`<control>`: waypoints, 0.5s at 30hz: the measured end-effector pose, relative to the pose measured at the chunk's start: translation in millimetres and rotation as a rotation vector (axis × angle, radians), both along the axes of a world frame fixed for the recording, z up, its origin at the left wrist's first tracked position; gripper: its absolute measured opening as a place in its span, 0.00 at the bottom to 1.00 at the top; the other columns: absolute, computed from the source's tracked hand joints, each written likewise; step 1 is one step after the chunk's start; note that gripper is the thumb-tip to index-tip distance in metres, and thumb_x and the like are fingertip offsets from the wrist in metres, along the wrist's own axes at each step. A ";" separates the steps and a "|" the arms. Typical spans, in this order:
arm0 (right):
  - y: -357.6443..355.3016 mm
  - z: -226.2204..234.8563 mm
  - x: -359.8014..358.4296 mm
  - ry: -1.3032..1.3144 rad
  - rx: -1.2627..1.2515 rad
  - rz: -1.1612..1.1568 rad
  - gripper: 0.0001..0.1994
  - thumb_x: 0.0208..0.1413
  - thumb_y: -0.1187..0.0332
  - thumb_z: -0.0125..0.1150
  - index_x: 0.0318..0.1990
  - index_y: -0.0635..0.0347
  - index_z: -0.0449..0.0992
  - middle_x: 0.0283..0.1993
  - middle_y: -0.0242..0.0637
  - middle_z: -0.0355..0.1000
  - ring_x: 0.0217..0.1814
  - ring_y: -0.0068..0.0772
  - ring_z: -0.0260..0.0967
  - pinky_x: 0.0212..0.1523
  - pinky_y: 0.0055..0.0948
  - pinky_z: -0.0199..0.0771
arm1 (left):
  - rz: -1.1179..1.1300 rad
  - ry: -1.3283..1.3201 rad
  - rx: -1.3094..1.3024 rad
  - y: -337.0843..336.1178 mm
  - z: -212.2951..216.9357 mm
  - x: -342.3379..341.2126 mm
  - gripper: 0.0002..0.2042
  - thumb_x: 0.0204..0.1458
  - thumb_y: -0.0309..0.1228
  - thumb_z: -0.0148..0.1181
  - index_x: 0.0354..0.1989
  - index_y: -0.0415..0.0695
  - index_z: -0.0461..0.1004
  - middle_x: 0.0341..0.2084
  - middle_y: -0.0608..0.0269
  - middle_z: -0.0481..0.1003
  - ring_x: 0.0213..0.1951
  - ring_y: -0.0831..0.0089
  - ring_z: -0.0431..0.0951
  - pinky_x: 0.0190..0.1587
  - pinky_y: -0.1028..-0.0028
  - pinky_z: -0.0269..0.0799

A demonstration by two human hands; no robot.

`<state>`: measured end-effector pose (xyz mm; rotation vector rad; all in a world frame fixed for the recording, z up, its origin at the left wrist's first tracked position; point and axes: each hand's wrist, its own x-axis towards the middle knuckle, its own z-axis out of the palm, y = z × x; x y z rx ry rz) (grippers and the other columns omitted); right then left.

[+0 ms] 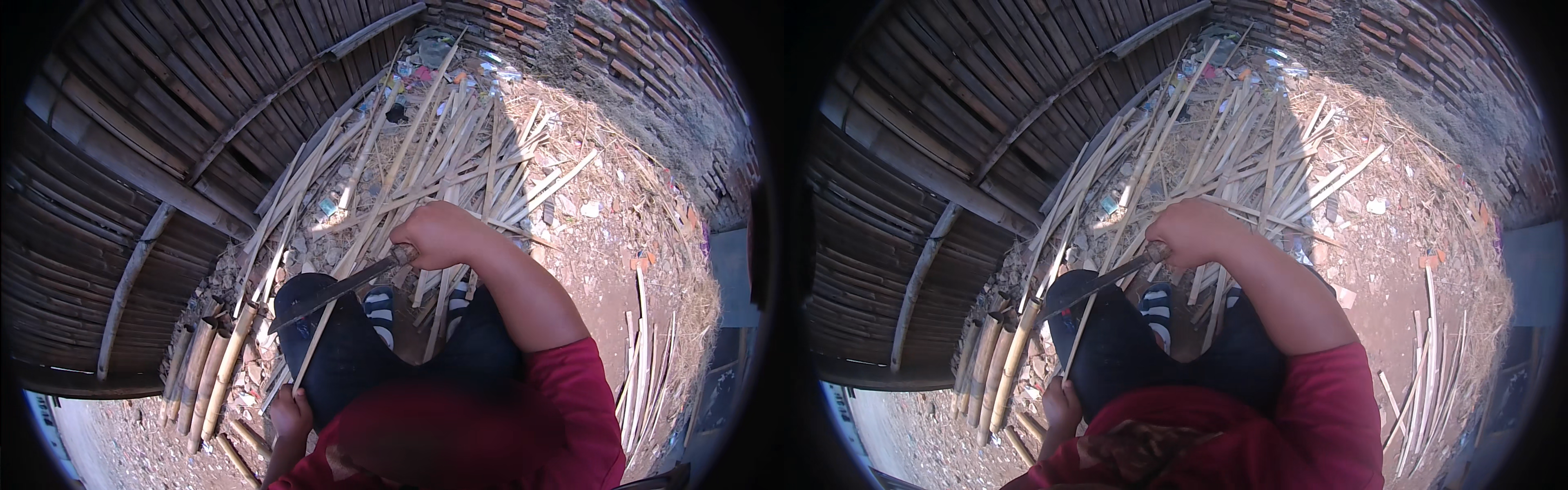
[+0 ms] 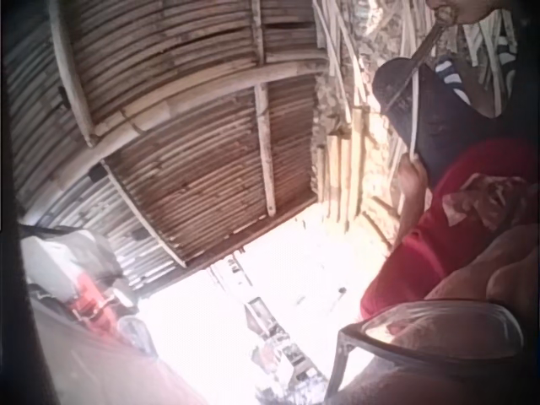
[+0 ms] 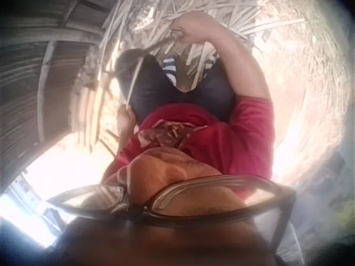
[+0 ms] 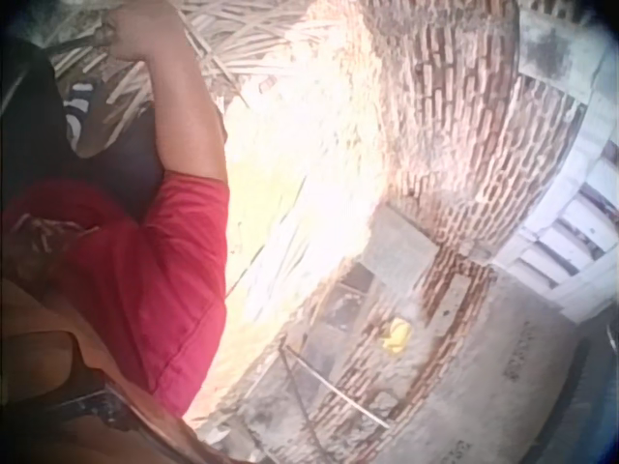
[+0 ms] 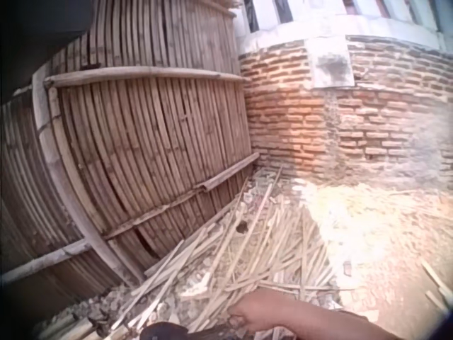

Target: The person uses a machete to shave and trim a long piece of bamboo while sitting.

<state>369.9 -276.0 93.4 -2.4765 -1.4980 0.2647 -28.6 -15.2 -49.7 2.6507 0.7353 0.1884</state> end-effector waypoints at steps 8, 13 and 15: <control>-64.3 -35.8 90.9 0.216 0.431 -0.635 0.21 0.48 0.57 0.70 0.45 0.62 0.81 0.40 0.54 0.79 0.45 0.59 0.76 0.48 0.46 0.77 | 0.005 0.065 0.003 -4.0 13.9 5.4 0.18 0.64 0.42 0.49 0.35 0.38 0.73 0.23 0.38 0.75 0.27 0.35 0.77 0.31 0.43 0.70; -30.5 -5.0 29.0 0.056 0.008 -0.236 0.17 0.48 0.56 0.70 0.41 0.57 0.81 0.36 0.50 0.79 0.44 0.56 0.77 0.45 0.49 0.76 | -0.010 0.042 -0.029 -7.4 19.2 10.5 0.16 0.64 0.41 0.50 0.34 0.38 0.73 0.22 0.37 0.75 0.27 0.35 0.76 0.30 0.43 0.69; -16.3 -4.2 7.4 0.002 0.005 -0.033 0.15 0.47 0.56 0.71 0.38 0.55 0.80 0.33 0.48 0.78 0.40 0.56 0.76 0.41 0.48 0.75 | 0.003 0.028 -0.037 -9.2 24.2 11.6 0.16 0.64 0.40 0.50 0.33 0.38 0.72 0.21 0.37 0.74 0.27 0.35 0.76 0.30 0.43 0.69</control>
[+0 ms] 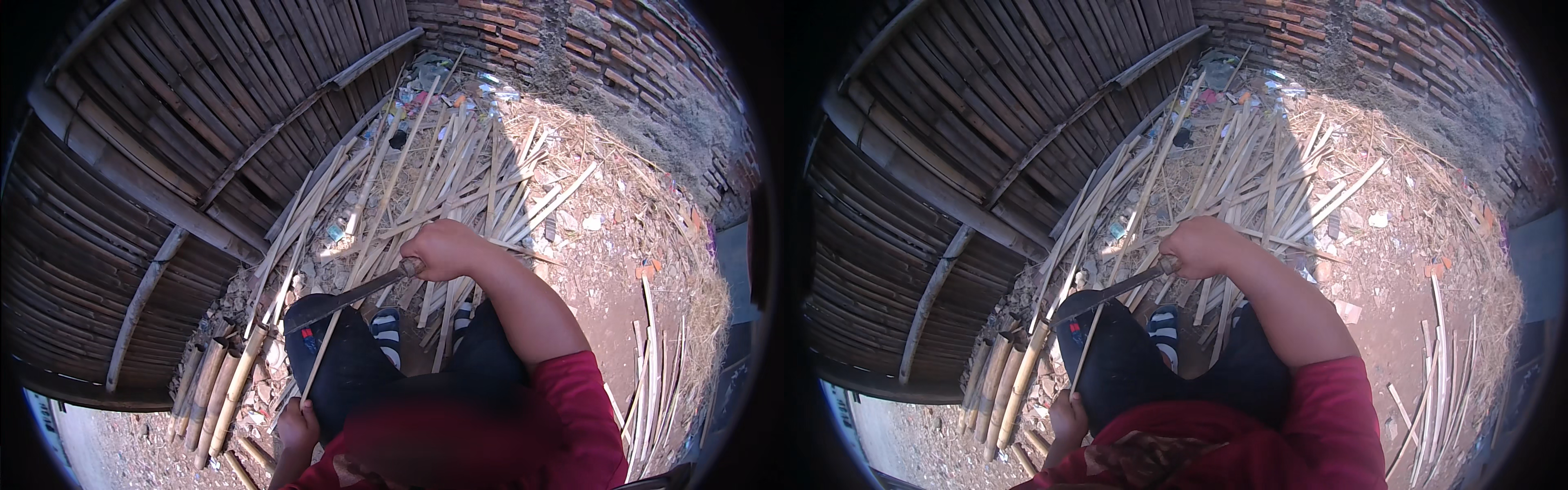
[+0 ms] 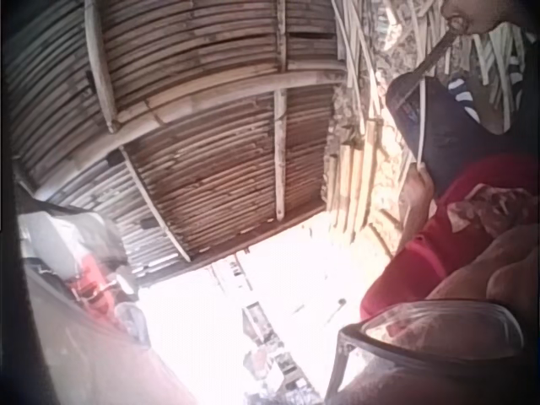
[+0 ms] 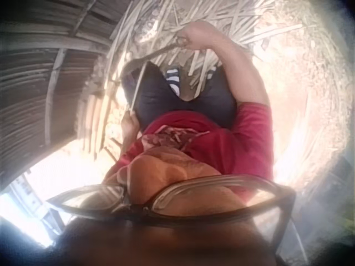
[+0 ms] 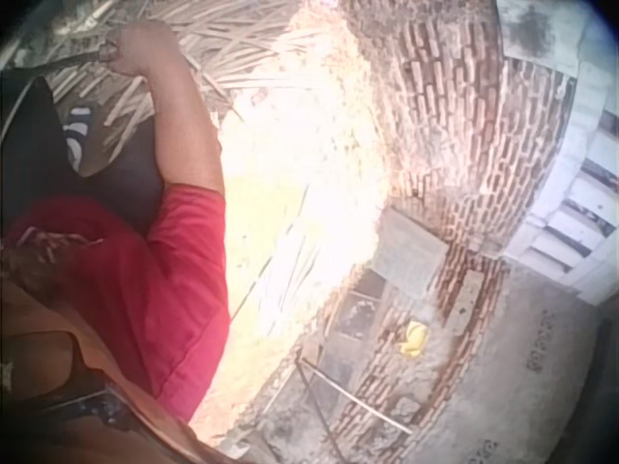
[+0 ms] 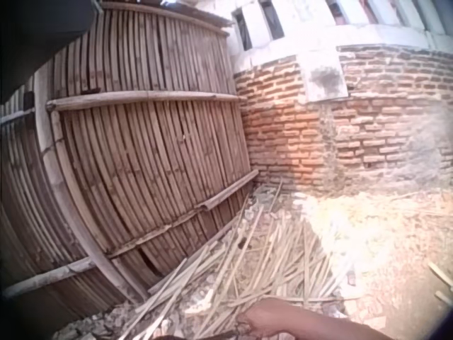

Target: The person uses a machete to shave and trim a long piece of bamboo while sitting.

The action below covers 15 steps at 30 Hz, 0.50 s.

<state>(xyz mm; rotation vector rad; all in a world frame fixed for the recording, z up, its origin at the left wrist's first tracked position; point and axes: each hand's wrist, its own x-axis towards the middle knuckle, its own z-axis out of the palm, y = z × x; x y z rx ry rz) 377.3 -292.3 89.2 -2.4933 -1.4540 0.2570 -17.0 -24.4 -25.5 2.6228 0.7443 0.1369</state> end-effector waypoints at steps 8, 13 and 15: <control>-33.9 -28.1 71.7 0.097 0.369 -0.482 0.16 0.48 0.57 0.70 0.40 0.56 0.81 0.34 0.52 0.78 0.42 0.56 0.77 0.44 0.49 0.75 | -0.003 -0.058 0.015 -1.0 -6.6 3.3 0.16 0.65 0.40 0.50 0.32 0.37 0.72 0.20 0.38 0.73 0.26 0.34 0.75 0.29 0.43 0.68; -10.0 -18.1 29.6 -0.002 0.206 -0.242 0.16 0.47 0.55 0.70 0.34 0.56 0.78 0.29 0.49 0.76 0.38 0.58 0.76 0.40 0.51 0.74 | -0.016 -0.030 -0.013 1.2 -5.4 2.2 0.16 0.64 0.39 0.50 0.32 0.37 0.72 0.19 0.38 0.73 0.26 0.34 0.75 0.29 0.44 0.68; 8.6 -3.7 4.2 -0.048 0.038 -0.031 0.14 0.47 0.57 0.68 0.36 0.56 0.79 0.33 0.50 0.77 0.40 0.56 0.76 0.42 0.51 0.74 | 0.005 -0.016 0.001 -1.5 -0.2 4.0 0.16 0.64 0.39 0.50 0.32 0.37 0.72 0.20 0.38 0.73 0.26 0.34 0.76 0.30 0.44 0.68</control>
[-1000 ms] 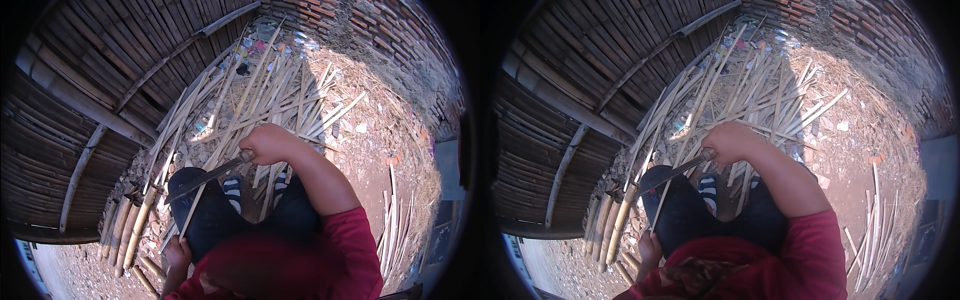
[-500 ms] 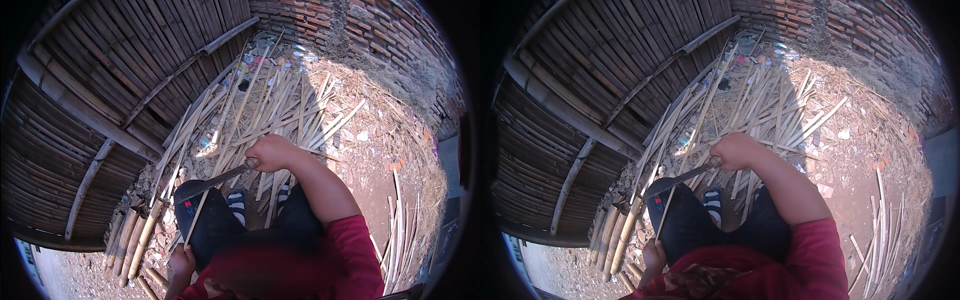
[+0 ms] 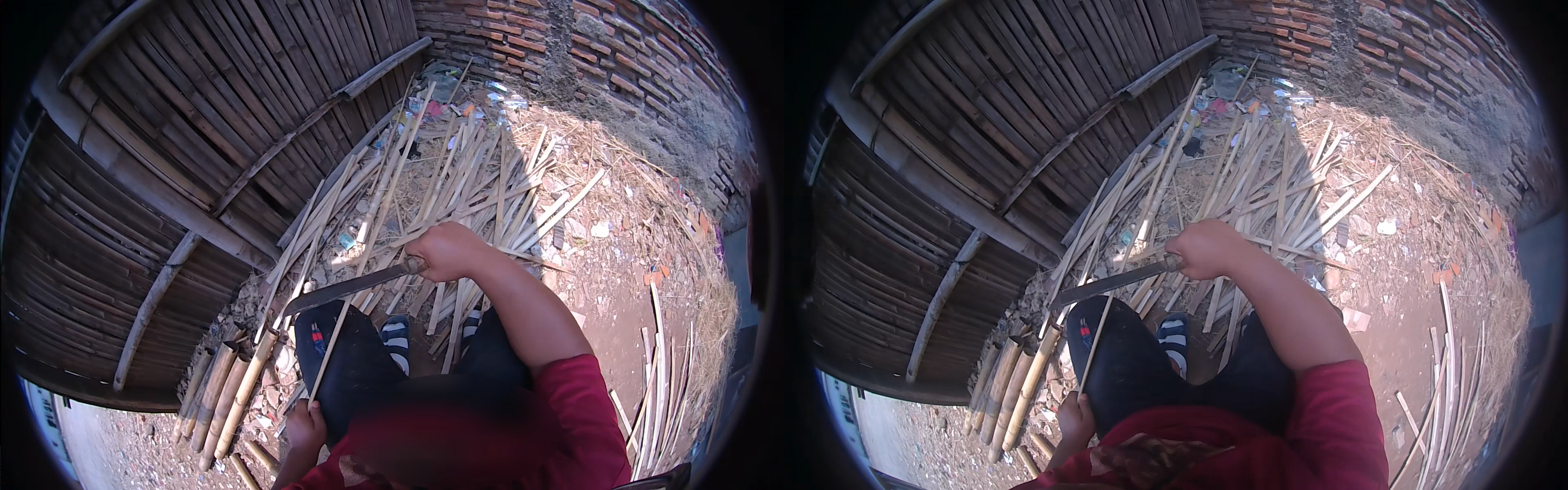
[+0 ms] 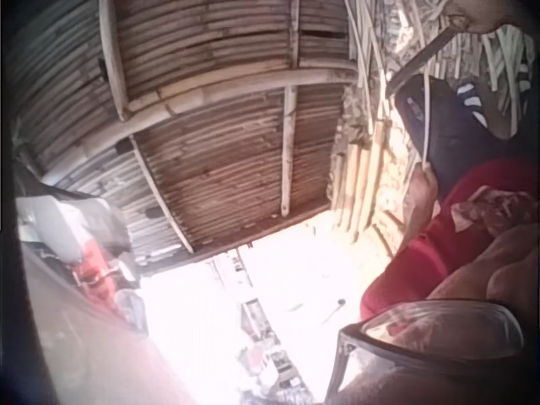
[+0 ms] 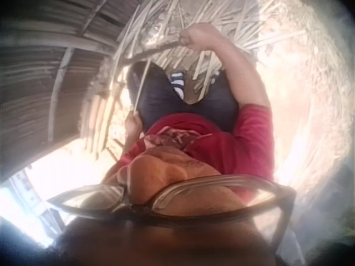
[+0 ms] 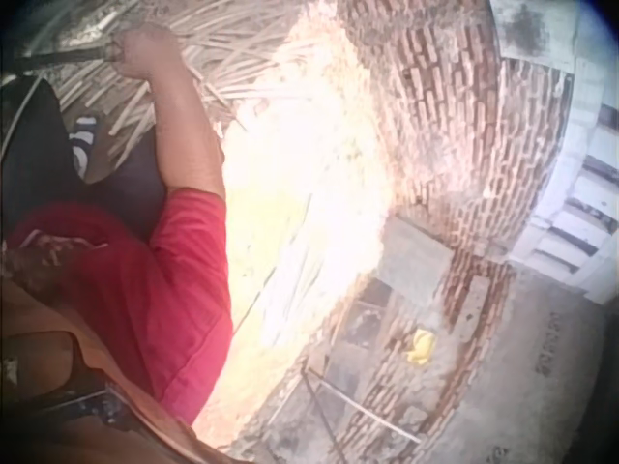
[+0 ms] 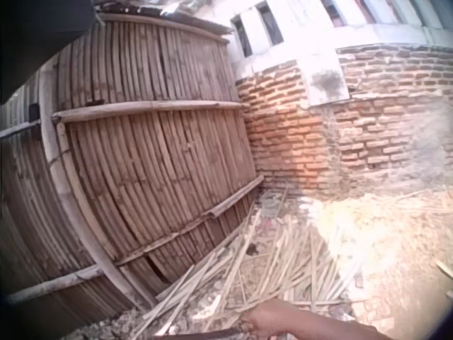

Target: The person uses a machete to shave and trim a long piece of bamboo while sitting.

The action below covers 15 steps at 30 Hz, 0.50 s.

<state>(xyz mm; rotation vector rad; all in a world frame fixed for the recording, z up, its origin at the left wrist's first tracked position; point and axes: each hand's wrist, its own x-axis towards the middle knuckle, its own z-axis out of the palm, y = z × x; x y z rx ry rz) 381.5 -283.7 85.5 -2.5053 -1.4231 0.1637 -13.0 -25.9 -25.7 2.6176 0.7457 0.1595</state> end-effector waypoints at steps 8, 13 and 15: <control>-49.3 -7.3 65.1 0.196 0.322 -0.503 0.18 0.49 0.56 0.70 0.43 0.59 0.81 0.37 0.50 0.79 0.44 0.53 0.78 0.46 0.47 0.76 | -0.048 -0.042 0.073 6.2 -9.0 -2.3 0.15 0.63 0.38 0.51 0.33 0.36 0.71 0.23 0.36 0.74 0.27 0.34 0.75 0.32 0.43 0.68; -34.0 -15.8 36.9 0.147 0.224 -0.263 0.14 0.47 0.60 0.67 0.39 0.58 0.79 0.34 0.50 0.78 0.42 0.56 0.77 0.45 0.51 0.76 | -0.046 -0.026 0.067 7.9 -8.4 4.5 0.15 0.63 0.37 0.51 0.32 0.37 0.71 0.22 0.37 0.74 0.28 0.34 0.76 0.31 0.42 0.68; -11.0 -7.6 9.5 0.073 0.060 -0.065 0.13 0.45 0.62 0.66 0.37 0.57 0.79 0.32 0.49 0.77 0.42 0.57 0.77 0.45 0.52 0.75 | -0.027 0.012 0.036 4.4 -3.5 4.8 0.15 0.64 0.38 0.51 0.32 0.37 0.71 0.22 0.37 0.73 0.28 0.35 0.76 0.31 0.42 0.67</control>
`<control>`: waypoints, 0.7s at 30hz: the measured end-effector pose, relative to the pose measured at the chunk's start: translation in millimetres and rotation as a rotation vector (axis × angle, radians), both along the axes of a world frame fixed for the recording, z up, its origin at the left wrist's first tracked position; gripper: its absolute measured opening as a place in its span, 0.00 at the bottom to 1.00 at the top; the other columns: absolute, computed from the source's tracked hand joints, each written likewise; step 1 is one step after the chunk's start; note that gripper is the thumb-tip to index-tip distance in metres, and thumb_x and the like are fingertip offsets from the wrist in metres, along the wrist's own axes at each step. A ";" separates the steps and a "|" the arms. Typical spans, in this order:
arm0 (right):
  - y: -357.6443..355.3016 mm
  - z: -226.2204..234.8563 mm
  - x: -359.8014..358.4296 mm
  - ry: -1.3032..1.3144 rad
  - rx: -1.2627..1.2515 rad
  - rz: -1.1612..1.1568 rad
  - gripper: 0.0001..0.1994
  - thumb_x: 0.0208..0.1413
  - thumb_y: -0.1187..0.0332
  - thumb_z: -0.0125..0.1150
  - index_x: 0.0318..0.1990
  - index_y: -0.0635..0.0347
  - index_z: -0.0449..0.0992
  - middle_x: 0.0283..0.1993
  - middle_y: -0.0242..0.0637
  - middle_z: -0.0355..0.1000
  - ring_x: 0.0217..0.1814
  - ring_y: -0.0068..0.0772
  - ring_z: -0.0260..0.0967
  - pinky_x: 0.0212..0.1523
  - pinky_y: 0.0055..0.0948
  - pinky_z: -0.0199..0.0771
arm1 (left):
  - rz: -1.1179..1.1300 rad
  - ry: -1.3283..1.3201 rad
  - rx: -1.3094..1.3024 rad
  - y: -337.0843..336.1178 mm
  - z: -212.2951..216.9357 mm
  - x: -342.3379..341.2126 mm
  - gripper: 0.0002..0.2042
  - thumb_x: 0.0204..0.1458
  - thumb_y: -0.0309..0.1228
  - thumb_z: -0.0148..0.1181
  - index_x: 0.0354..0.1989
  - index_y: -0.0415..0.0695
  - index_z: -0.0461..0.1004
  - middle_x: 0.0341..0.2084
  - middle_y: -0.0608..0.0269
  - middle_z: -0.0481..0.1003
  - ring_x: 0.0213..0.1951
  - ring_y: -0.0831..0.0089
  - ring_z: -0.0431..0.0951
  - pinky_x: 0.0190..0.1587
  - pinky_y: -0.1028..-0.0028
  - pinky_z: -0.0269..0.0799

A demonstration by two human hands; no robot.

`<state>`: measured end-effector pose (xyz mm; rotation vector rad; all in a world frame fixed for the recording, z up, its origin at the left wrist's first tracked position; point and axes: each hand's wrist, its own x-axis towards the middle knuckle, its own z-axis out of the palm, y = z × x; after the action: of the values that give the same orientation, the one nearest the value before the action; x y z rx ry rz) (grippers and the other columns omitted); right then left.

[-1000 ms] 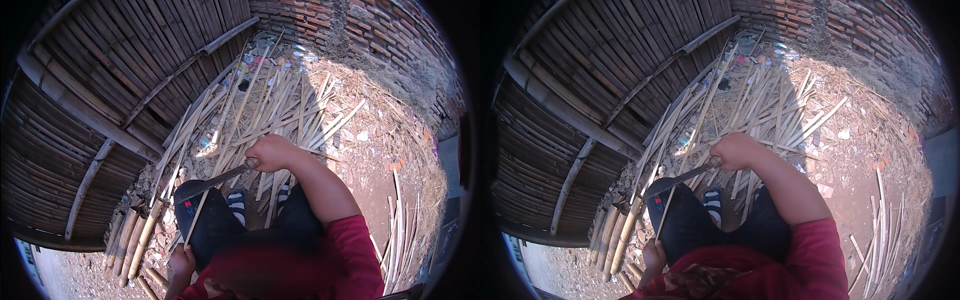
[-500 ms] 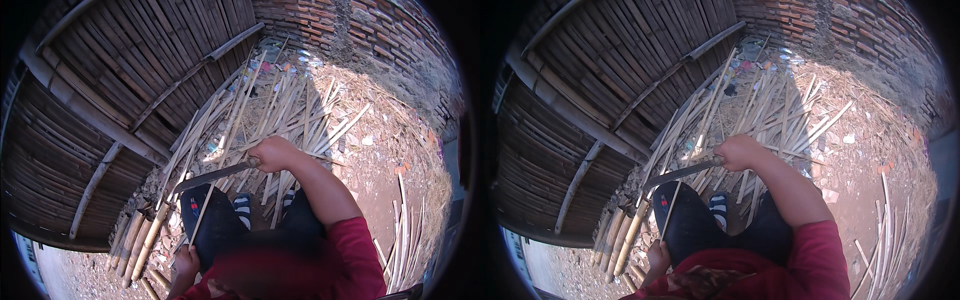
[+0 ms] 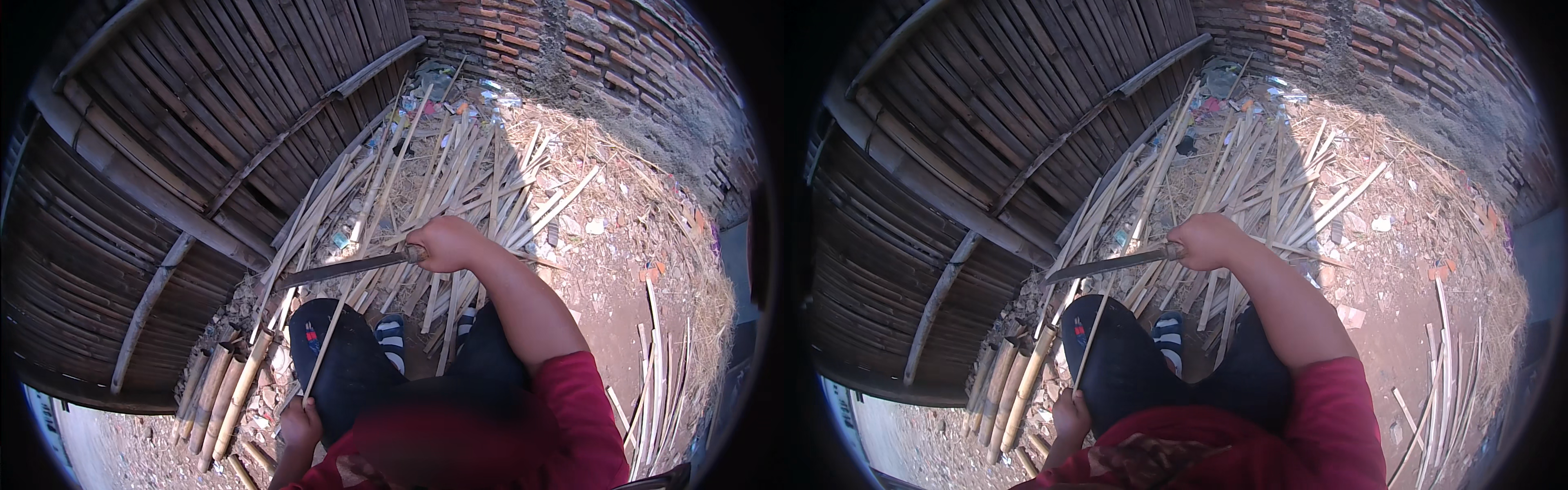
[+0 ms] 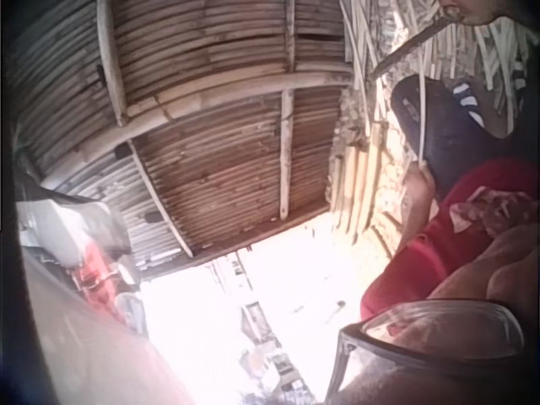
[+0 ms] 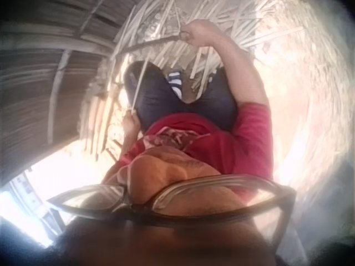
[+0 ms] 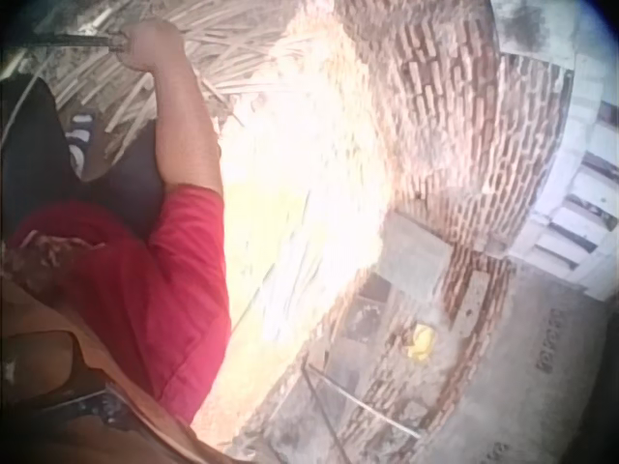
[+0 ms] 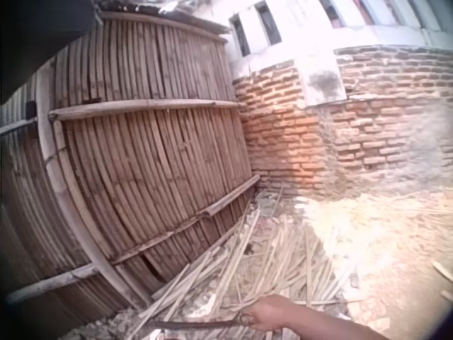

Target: The person uses a machete to shave and trim a long piece of bamboo while sitting.

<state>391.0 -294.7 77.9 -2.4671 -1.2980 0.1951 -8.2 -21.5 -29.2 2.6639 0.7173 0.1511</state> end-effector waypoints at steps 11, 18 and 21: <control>-33.7 -15.8 60.9 0.282 0.310 -0.409 0.22 0.47 0.59 0.69 0.48 0.63 0.81 0.41 0.54 0.79 0.45 0.54 0.78 0.48 0.47 0.77 | 0.000 -0.079 -0.009 2.6 -5.4 1.3 0.16 0.65 0.38 0.50 0.32 0.37 0.72 0.21 0.39 0.73 0.27 0.34 0.75 0.31 0.43 0.67; 6.6 19.3 -18.1 0.029 -0.099 0.140 0.14 0.44 0.59 0.69 0.38 0.54 0.80 0.34 0.49 0.78 0.44 0.55 0.77 0.47 0.49 0.76 | -0.024 -0.020 -0.057 3.0 0.9 -14.4 0.18 0.66 0.40 0.47 0.30 0.37 0.72 0.20 0.39 0.73 0.26 0.35 0.75 0.31 0.44 0.68; -7.8 9.6 5.7 0.135 -0.040 0.045 0.15 0.44 0.59 0.69 0.39 0.56 0.81 0.36 0.50 0.78 0.45 0.57 0.76 0.47 0.49 0.76 | -0.055 0.000 -0.116 -6.2 13.8 -11.8 0.19 0.67 0.41 0.46 0.30 0.38 0.72 0.20 0.39 0.73 0.25 0.35 0.75 0.30 0.45 0.68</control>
<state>396.7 -302.5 87.5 -2.4129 -1.3051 0.3954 -20.0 -27.7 -15.4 2.5698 0.6325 0.0925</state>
